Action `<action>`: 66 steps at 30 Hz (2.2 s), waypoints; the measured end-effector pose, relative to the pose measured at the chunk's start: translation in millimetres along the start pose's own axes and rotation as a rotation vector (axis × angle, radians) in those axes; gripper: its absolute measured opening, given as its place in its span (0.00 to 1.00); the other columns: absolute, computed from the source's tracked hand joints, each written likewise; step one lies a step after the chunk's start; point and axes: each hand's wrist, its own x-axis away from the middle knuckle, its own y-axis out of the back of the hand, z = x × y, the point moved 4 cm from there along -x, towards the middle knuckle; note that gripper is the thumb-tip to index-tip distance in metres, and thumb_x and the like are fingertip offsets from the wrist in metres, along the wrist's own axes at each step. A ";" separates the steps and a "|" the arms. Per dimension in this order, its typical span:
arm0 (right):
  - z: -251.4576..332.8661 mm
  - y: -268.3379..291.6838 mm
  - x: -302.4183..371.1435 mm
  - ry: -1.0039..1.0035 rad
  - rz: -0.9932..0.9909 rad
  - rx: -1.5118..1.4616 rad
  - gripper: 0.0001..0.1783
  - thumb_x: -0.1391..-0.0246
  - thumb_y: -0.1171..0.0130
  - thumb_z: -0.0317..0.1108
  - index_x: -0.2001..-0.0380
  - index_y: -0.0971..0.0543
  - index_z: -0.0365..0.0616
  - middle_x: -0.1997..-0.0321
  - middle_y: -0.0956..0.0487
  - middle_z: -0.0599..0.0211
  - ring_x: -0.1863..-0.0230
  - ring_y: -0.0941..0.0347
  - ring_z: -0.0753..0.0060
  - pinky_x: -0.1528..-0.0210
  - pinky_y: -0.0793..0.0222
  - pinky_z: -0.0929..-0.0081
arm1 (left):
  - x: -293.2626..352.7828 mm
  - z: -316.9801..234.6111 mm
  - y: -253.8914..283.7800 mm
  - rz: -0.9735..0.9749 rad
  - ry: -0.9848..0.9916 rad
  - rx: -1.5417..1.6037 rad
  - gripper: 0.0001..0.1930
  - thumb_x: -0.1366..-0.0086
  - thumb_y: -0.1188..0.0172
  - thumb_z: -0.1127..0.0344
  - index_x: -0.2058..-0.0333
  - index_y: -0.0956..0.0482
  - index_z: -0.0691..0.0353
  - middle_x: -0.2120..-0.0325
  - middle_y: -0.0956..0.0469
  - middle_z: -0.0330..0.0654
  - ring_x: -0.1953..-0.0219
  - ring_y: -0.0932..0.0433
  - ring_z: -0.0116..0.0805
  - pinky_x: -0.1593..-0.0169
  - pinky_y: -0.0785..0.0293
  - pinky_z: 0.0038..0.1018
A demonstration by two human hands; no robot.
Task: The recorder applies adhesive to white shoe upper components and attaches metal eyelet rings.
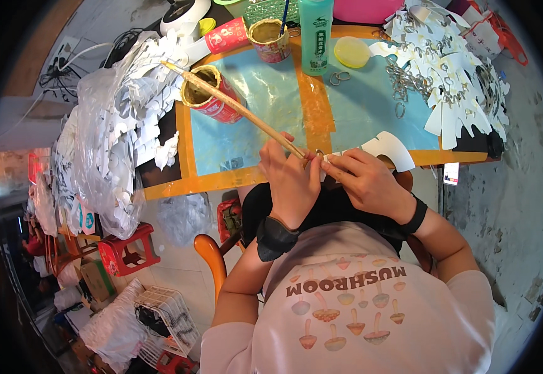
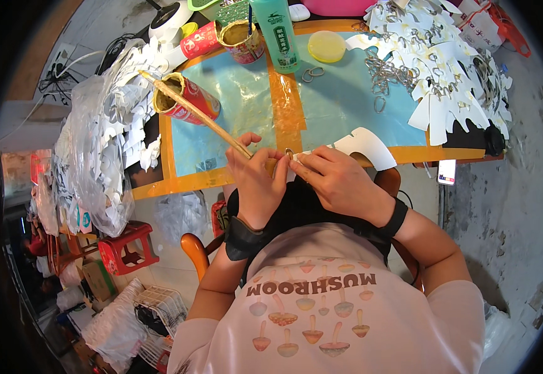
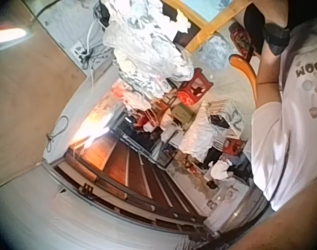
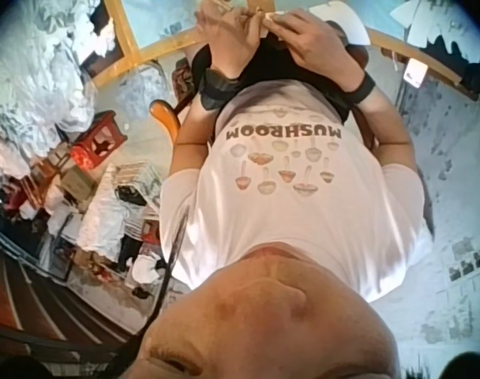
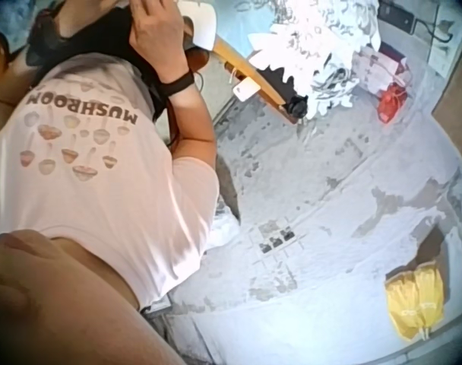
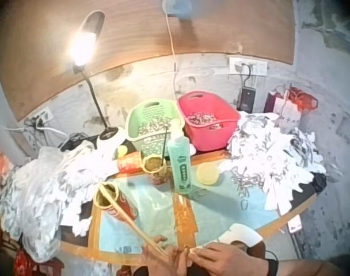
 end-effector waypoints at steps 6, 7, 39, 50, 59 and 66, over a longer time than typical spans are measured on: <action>-1.3 4.3 -2.2 -0.036 -0.027 -0.120 0.24 0.63 0.45 0.19 0.55 0.27 0.34 0.62 0.26 0.59 0.62 0.31 0.58 0.58 0.32 0.69 | 1.7 -4.6 -1.3 -0.010 0.021 0.013 0.06 0.50 0.38 0.71 0.76 0.26 0.64 0.58 0.35 0.53 0.54 0.38 0.50 0.51 0.43 0.41; -3.8 3.3 -0.4 -0.094 -0.023 -0.161 0.25 0.63 0.45 0.19 0.55 0.28 0.34 0.62 0.26 0.59 0.62 0.31 0.57 0.58 0.32 0.69 | 3.8 -5.4 -2.2 -0.041 0.007 0.002 0.06 0.50 0.39 0.71 0.76 0.26 0.65 0.58 0.35 0.54 0.54 0.38 0.51 0.51 0.43 0.41; 1.9 2.9 -1.2 -0.099 -0.024 -0.092 0.26 0.63 0.44 0.19 0.54 0.30 0.35 0.61 0.26 0.60 0.62 0.31 0.58 0.59 0.32 0.68 | 18.9 -7.3 -7.8 -0.082 -0.049 -0.046 0.10 0.48 0.44 0.77 0.65 0.26 0.67 0.73 0.26 0.45 0.55 0.33 0.47 0.56 0.45 0.40; -10.0 1.6 5.2 -0.259 -0.158 -0.269 0.23 0.56 0.47 0.17 0.52 0.33 0.38 0.69 0.28 0.55 0.67 0.30 0.51 0.66 0.32 0.64 | 21.8 -6.8 -7.9 -0.099 -0.143 -0.191 0.10 0.49 0.42 0.74 0.66 0.25 0.59 0.70 0.25 0.35 0.57 0.31 0.42 0.56 0.45 0.36; -7.7 0.1 4.5 -0.101 -0.159 -0.170 0.27 0.62 0.45 0.17 0.52 0.32 0.38 0.65 0.27 0.54 0.65 0.29 0.51 0.63 0.33 0.63 | 22.5 -2.2 -2.0 -0.055 -0.221 -0.150 0.12 0.49 0.40 0.73 0.64 0.25 0.59 0.70 0.23 0.37 0.58 0.27 0.40 0.56 0.43 0.35; -8.8 -4.7 3.3 -0.070 -0.161 -0.145 0.26 0.60 0.45 0.17 0.53 0.33 0.38 0.62 0.25 0.54 0.63 0.28 0.51 0.61 0.32 0.63 | 14.9 -2.6 6.7 -0.024 -0.312 -0.095 0.15 0.52 0.37 0.72 0.62 0.25 0.58 0.71 0.22 0.37 0.61 0.26 0.39 0.58 0.43 0.34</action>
